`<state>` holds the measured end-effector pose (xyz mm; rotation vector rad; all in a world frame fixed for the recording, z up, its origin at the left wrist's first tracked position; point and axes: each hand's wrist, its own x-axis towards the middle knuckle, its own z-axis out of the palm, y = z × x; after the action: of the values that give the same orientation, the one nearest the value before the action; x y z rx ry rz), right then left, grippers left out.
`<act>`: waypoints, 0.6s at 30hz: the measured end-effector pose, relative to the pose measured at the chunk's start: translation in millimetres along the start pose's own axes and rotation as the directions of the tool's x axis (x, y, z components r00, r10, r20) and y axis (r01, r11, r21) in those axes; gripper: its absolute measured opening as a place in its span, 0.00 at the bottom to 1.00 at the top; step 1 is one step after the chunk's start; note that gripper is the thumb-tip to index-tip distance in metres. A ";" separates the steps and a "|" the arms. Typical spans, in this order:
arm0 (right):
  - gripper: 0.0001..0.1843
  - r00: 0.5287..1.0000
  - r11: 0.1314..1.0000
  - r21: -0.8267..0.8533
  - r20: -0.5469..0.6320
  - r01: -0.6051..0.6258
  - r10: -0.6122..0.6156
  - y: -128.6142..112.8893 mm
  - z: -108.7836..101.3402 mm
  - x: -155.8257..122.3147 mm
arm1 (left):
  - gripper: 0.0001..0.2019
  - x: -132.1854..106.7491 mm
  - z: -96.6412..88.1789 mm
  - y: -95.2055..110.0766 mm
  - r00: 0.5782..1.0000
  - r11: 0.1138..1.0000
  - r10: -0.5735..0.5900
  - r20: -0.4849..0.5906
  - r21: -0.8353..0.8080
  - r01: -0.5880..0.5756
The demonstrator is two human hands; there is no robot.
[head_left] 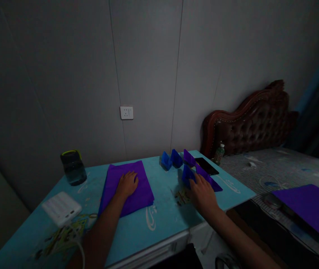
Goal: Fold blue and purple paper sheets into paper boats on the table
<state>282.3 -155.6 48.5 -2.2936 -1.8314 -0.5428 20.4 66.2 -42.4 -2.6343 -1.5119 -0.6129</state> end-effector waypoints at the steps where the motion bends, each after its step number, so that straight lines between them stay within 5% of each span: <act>1: 0.15 1.000 0.999 -0.048 0.018 -0.014 0.015 6.6 5.5 -1.5 | 0.19 -0.8 -2.9 1.7 0.999 1.000 0.030 -0.012 -0.002 -0.030; 5: 0.13 0.998 0.992 -0.128 0.057 -0.004 0.011 10.0 21.6 -6.8 | 0.15 -2.5 -18.8 14.4 0.989 0.989 0.146 0.011 0.002 -0.146; 8: 0.12 1.000 0.995 -0.095 0.010 0.009 -0.008 -4.1 15.2 4.9 | 0.12 -2.3 -34.1 25.9 0.986 0.985 0.162 -0.028 -0.054 -0.163; 12: 0.08 0.982 0.995 0.060 -0.173 0.083 -0.072 -43.9 -6.2 42.6 | 0.15 -2.6 -51.0 30.9 0.985 0.891 0.015 -0.173 -0.444 -0.091; 14: 0.08 0.960 0.978 0.162 -0.267 0.129 -0.082 -71.6 -9.3 62.2 | 0.19 -5.5 -53.1 26.9 0.978 0.710 -0.115 -0.175 -0.703 -0.042; 18: 0.10 0.883 0.846 0.367 -0.411 0.388 -0.227 -130.0 10.7 82.6 | 0.28 -19.2 -43.1 12.0 0.956 0.136 -0.291 0.031 -0.988 0.074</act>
<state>174.0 -45.8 56.2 -1.5025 -1.9095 -0.4795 8.2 34.2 -7.7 -2.8343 -1.6734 -2.6506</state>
